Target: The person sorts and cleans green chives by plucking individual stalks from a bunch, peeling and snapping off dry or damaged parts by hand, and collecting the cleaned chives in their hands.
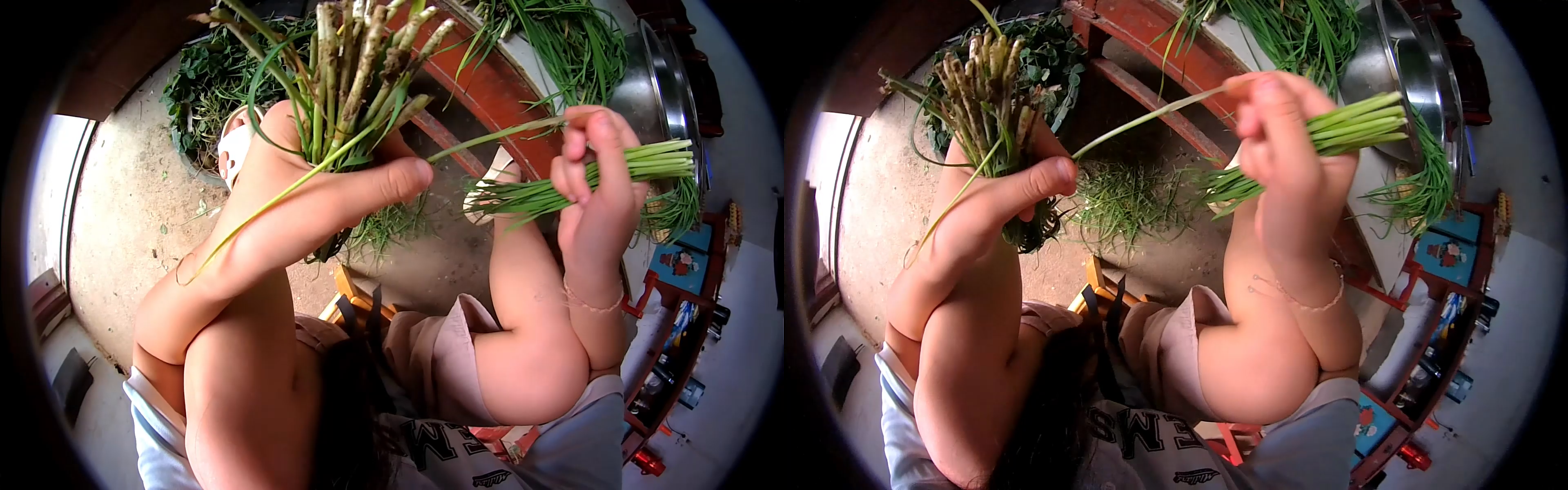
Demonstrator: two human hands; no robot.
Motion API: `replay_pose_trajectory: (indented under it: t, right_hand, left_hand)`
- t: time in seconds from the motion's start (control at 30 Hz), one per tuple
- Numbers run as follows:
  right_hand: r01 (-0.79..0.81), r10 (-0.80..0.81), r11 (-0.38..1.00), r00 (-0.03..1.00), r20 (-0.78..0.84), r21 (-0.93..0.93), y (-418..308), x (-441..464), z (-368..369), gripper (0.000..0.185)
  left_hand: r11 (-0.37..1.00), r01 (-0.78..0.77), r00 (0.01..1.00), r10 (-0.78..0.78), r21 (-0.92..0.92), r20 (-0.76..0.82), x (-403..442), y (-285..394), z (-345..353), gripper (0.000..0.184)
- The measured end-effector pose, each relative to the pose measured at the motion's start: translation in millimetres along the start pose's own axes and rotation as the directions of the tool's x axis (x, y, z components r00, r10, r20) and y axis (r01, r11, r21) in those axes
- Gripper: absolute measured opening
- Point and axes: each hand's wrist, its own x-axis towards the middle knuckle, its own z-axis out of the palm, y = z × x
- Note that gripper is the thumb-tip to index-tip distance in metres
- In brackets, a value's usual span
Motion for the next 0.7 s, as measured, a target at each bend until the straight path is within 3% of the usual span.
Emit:
replay_pose_trajectory:
  t: [0.1,0.2,0.27,0.3,0.47,0.57,0.7]
  right_hand:
    - [0.06,-0.061,0.998,0.997,-0.052,-0.004,2,10,-10,0.018]
    - [0.086,-0.088,0.996,0.993,-0.077,-0.031,3,14,-20,0.015]
    - [0.084,-0.05,0.918,0.994,0.096,-0.388,3,12,-19,0.017]
    - [0.073,-0.018,0.903,0.991,0.134,-0.422,3,6,-10,0.023]
    - [0.093,-0.019,0.945,0.973,0.232,-0.313,13,-4,5,0.019]
    - [0.232,-0.136,0.947,0.915,0.379,-0.222,15,-8,16,0.013]
    - [0.174,-0.053,0.96,0.885,0.463,-0.221,13,-13,22,0.009]
  left_hand:
    - [0.985,0.035,0.997,-0.023,-0.167,0.071,-1,16,0,0.012]
    - [0.979,0.196,0.98,-0.197,-0.054,-0.017,1,13,3,0.014]
    - [0.952,0.305,0.949,-0.302,0.014,-0.089,2,10,4,0.016]
    - [0.959,0.282,0.957,-0.281,-0.008,-0.074,2,8,5,0.02]
    - [0.945,0.308,0.95,-0.312,-0.107,-0.025,2,3,6,0.025]
    - [0.944,0.314,0.948,-0.317,-0.105,-0.014,1,5,9,0.025]
    - [0.939,0.322,0.947,-0.319,-0.123,0.042,2,4,8,0.024]
